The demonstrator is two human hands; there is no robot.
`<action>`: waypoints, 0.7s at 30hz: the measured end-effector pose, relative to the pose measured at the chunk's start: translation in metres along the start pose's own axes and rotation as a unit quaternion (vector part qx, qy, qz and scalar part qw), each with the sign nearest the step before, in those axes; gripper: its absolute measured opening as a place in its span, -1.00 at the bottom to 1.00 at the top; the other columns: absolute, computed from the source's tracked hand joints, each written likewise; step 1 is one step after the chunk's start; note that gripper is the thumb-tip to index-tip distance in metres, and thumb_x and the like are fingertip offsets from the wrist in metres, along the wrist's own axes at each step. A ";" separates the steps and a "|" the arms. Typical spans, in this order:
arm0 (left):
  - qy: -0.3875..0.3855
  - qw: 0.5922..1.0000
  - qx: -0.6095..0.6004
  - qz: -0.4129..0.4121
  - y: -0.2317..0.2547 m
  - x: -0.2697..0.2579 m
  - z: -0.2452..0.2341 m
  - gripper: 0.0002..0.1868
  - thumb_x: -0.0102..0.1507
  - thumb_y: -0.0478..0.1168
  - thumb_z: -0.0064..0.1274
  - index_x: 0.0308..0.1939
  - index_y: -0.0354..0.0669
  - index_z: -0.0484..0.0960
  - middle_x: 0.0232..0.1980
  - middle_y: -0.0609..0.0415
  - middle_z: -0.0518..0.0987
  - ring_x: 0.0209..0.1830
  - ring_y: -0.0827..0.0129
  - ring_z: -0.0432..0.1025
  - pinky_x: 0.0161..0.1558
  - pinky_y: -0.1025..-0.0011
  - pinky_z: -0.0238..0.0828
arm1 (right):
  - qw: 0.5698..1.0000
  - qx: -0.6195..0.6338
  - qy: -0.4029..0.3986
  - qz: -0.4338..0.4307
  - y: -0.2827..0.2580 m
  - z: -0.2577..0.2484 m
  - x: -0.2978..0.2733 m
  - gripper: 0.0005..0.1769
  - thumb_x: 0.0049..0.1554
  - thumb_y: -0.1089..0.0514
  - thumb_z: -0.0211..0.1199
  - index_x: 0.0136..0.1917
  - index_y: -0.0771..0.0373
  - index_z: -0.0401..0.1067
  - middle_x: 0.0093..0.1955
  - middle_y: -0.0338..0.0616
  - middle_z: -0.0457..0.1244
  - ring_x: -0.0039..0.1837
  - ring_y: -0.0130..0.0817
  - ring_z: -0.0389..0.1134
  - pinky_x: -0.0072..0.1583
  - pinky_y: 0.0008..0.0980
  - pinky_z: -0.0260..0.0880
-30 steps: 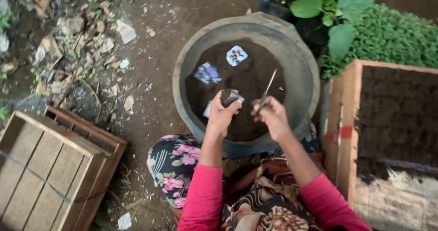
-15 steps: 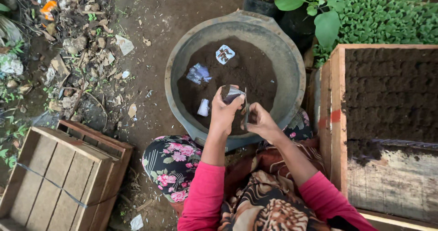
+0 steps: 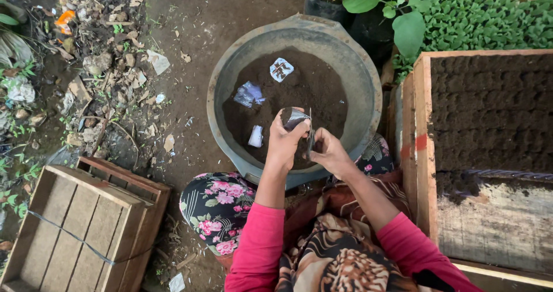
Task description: The person scoops soil from a large basin, shapes it into small pucks by hand, and places them into a wooden tray. The person repeats this process multiple times, filling the tray with soil pucks.
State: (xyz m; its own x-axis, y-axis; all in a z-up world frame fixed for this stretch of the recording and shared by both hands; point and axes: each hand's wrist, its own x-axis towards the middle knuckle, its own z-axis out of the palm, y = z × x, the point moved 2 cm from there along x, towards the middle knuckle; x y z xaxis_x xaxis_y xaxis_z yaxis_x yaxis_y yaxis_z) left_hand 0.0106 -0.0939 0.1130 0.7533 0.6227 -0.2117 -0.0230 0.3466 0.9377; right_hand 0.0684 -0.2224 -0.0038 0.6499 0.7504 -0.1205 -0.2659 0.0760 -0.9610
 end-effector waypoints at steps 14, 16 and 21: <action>-0.042 0.992 0.118 0.011 -0.032 0.015 -0.015 -0.56 0.16 -0.42 0.12 0.14 -0.27 0.55 -0.05 -0.18 0.55 -0.02 0.22 0.44 0.05 0.22 0.48 | 0.956 -0.090 0.268 0.075 -0.002 -0.070 0.056 -0.30 0.09 0.33 0.32 0.43 0.51 0.15 0.33 0.38 0.08 0.15 0.12 0.37 0.06 -0.13 0.55; -0.051 0.988 0.143 0.013 -0.029 0.014 -0.014 -0.56 0.15 -0.41 0.13 0.13 -0.22 0.58 -0.01 -0.18 0.58 0.07 0.19 0.46 0.14 0.18 0.45 | 0.956 -0.164 0.236 0.066 -0.042 -0.055 0.043 -0.24 0.10 0.33 0.31 0.50 0.48 0.12 0.45 0.45 0.00 0.31 0.24 0.28 0.15 -0.08 0.52; -0.151 0.958 0.222 0.102 -0.025 0.010 0.010 -0.28 0.02 -0.49 0.16 0.29 -0.30 0.41 0.28 -0.35 0.45 0.37 -0.22 0.28 0.38 -0.02 0.19 | 0.893 -0.445 0.016 -0.068 -0.141 -0.003 -0.013 -0.22 0.02 0.28 0.36 0.49 0.17 0.20 0.42 0.04 0.19 0.46 0.00 0.19 0.42 -0.09 0.26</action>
State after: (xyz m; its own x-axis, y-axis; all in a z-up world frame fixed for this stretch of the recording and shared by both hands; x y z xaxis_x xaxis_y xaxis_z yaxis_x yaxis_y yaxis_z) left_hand 0.0252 -0.1040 0.0900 0.9201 0.3915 0.0139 0.0425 -0.1351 0.9899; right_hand 0.0999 -0.2450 0.1324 0.6570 0.7537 0.0191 0.4789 -0.3976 -0.7827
